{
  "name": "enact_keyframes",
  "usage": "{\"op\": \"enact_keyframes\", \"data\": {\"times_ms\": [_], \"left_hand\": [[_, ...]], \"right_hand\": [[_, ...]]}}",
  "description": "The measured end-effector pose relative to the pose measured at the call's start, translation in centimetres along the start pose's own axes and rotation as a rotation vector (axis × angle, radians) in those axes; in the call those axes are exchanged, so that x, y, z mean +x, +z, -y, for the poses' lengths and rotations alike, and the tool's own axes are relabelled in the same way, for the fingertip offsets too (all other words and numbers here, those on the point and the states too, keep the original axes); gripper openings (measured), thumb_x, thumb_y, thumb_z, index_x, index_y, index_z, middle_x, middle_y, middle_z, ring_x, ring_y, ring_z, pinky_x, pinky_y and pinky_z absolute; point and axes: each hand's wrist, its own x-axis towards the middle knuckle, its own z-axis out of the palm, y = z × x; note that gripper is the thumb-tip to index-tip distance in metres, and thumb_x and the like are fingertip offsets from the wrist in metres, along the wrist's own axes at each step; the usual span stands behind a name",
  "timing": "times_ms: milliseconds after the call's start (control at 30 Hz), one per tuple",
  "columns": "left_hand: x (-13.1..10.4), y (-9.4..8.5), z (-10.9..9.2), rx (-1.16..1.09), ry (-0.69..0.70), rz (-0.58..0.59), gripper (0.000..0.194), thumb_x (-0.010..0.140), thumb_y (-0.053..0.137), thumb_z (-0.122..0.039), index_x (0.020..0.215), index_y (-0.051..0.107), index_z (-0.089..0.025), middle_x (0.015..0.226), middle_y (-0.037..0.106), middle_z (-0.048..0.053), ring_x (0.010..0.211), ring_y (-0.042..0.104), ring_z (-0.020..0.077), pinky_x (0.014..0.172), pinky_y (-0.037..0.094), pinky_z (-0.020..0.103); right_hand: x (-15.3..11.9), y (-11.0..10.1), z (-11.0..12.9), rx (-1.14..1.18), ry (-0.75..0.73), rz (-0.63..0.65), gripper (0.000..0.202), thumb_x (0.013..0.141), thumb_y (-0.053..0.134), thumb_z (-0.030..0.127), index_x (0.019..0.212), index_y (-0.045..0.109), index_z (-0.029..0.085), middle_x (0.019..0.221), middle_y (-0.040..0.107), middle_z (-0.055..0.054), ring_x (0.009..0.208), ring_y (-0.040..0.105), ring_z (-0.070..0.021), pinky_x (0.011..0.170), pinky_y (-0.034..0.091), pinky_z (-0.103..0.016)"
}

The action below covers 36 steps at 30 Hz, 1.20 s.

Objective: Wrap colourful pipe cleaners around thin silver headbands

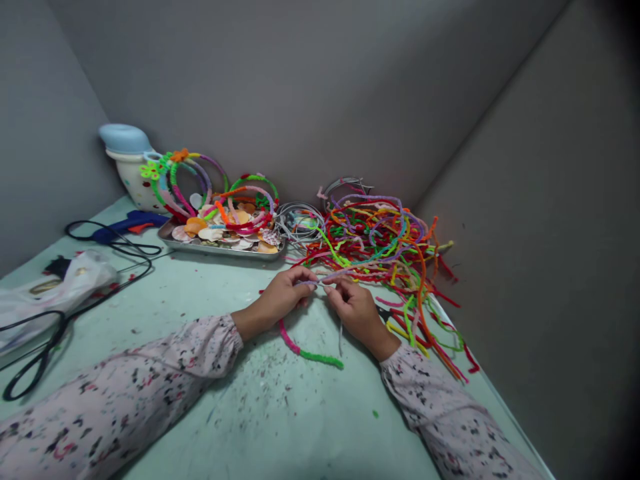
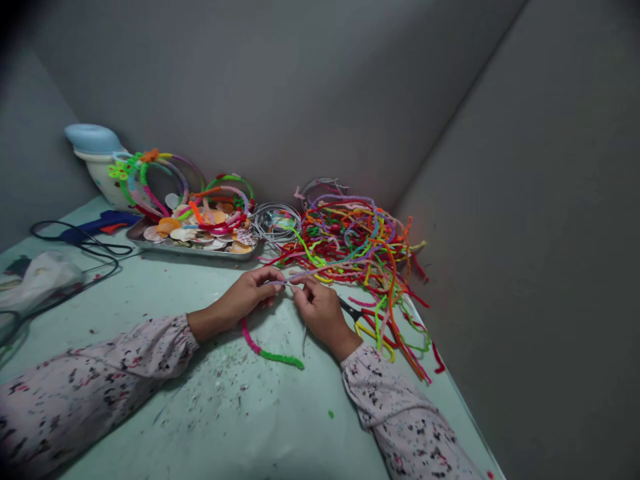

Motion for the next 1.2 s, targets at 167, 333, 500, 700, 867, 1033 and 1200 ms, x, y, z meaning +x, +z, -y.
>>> {"op": "enact_keyframes", "data": {"times_ms": [167, 333, 500, 700, 867, 1033, 1200], "left_hand": [[0.11, -0.08, 0.18, 0.007, 0.014, 0.009, 0.015, 0.074, 0.061, -0.022, 0.087, 0.059, -0.015, 0.06, 0.053, -0.004, 0.047, 0.045, 0.0061, 0.046, 0.031, 0.019], [0.21, -0.21, 0.53, -0.014, 0.041, 0.032, 0.017, 0.075, 0.061, -0.024, 0.09, 0.058, -0.016, 0.065, 0.053, -0.003, 0.048, 0.045, 0.0056, 0.046, 0.032, 0.019], [0.22, -0.22, 0.56, -0.017, 0.043, 0.044, 0.016, 0.074, 0.06, -0.023, 0.089, 0.057, -0.016, 0.064, 0.052, -0.004, 0.047, 0.045, 0.0058, 0.046, 0.032, 0.019], [0.21, -0.25, 0.87, 0.038, 0.08, 0.06, 0.014, 0.077, 0.057, -0.024, 0.089, 0.057, -0.017, 0.063, 0.053, -0.004, 0.047, 0.047, 0.0062, 0.047, 0.034, 0.019], [0.1, -0.19, 0.79, 0.112, 0.095, 0.023, 0.015, 0.078, 0.056, -0.025, 0.09, 0.058, -0.017, 0.059, 0.053, -0.004, 0.046, 0.047, 0.007, 0.047, 0.034, 0.019], [0.0, -0.2, 0.54, 0.177, 0.082, -0.014, 0.014, 0.078, 0.057, -0.023, 0.09, 0.06, -0.016, 0.054, 0.052, -0.005, 0.045, 0.044, 0.0072, 0.047, 0.032, 0.019], [0.07, -0.31, 0.82, 0.138, 0.104, 0.01, 0.016, 0.078, 0.057, -0.025, 0.091, 0.06, -0.017, 0.057, 0.054, -0.004, 0.047, 0.046, 0.0073, 0.048, 0.034, 0.019]], "right_hand": [[0.01, -0.03, 0.01, 0.01, 0.021, 0.009, 0.023, 0.087, 0.051, 0.03, 0.099, 0.065, 0.017, 0.057, 0.047, 0.005, 0.05, 0.043, -0.0101, 0.05, 0.033, -0.022], [0.02, -0.04, -0.17, 0.013, 0.022, 0.019, 0.023, 0.087, 0.051, 0.03, 0.1, 0.065, 0.018, 0.059, 0.051, 0.004, 0.05, 0.043, -0.0103, 0.05, 0.033, -0.022], [-0.06, 0.14, -0.5, 0.023, 0.053, 0.012, 0.024, 0.086, 0.051, 0.03, 0.1, 0.066, 0.018, 0.061, 0.055, 0.002, 0.051, 0.046, -0.011, 0.049, 0.035, -0.021], [-0.05, 0.05, -0.46, 0.039, 0.04, 0.021, 0.023, 0.084, 0.051, 0.027, 0.1, 0.066, 0.018, 0.06, 0.057, 0.001, 0.054, 0.048, -0.012, 0.052, 0.038, -0.022], [0.02, 0.07, -0.4, 0.032, 0.047, 0.019, 0.024, 0.085, 0.051, 0.028, 0.1, 0.067, 0.018, 0.066, 0.061, 0.0, 0.053, 0.048, -0.0119, 0.052, 0.038, -0.022], [0.01, 0.14, -0.44, 0.039, 0.065, 0.031, 0.023, 0.086, 0.05, 0.03, 0.1, 0.066, 0.019, 0.061, 0.058, 0.001, 0.053, 0.048, -0.0122, 0.052, 0.038, -0.022], [0.03, 0.0, -0.4, 0.048, 0.058, 0.045, 0.023, 0.086, 0.052, 0.031, 0.1, 0.065, 0.018, 0.061, 0.056, 0.002, 0.054, 0.048, -0.0124, 0.053, 0.038, -0.023]]}}
